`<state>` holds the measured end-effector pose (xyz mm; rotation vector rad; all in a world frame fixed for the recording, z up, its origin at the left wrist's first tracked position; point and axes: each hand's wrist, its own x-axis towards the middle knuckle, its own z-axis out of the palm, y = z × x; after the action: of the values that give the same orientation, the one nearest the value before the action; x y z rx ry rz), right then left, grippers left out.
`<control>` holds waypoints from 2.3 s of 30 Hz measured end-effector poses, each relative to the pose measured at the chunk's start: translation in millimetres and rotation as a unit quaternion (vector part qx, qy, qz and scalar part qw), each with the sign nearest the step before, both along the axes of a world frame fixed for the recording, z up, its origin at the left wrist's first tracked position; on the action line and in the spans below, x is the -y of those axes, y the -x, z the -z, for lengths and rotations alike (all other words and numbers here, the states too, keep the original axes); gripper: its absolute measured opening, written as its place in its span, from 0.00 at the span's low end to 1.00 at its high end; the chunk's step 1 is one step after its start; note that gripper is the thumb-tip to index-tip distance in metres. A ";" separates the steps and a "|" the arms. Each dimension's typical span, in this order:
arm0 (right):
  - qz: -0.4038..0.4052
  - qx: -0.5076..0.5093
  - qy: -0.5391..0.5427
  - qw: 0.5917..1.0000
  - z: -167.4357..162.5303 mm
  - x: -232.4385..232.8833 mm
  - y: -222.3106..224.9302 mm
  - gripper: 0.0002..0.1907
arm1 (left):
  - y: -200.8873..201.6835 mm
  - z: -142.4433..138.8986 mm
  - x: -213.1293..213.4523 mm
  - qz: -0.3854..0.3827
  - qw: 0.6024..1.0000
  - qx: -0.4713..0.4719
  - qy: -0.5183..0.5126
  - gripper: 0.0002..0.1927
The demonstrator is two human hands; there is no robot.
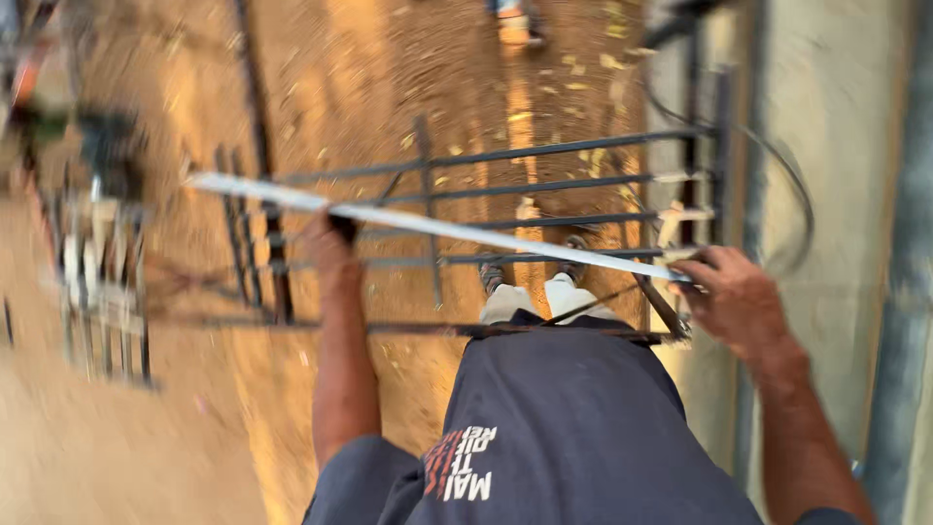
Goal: The person constructs a metal structure by aligning several small metal bars within a larger rectangular frame, measuring the distances using a tape measure, and سپس welding the joints into place using a welding electrode.
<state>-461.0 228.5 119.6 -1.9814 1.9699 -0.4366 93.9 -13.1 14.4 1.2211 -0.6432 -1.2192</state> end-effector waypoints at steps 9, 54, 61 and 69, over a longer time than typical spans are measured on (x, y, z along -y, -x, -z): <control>-0.217 0.032 0.033 0.975 -18.8 103.7 -204.4 0.22 | 109.1 -47.1 -165.9 0.243 0.942 0.203 -0.116 0.17; -0.150 -0.015 -0.202 0.968 -28.5 94.0 -472.0 0.33 | -220.3 -58.9 -155.0 -0.001 0.781 0.617 0.100 0.34; -0.028 0.027 -0.190 0.981 -25.2 58.1 -417.6 0.29 | -148.9 -66.8 -113.5 0.105 0.796 0.552 0.223 0.27; 0.036 0.076 -0.083 0.993 -2.1 26.3 -365.5 0.29 | -108.1 -73.6 -119.7 0.208 0.813 0.509 0.190 0.16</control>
<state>-95.5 202.2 121.8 -1.7289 1.9219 -0.4134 202.0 106.6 88.0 1.3642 -1.9370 -0.6058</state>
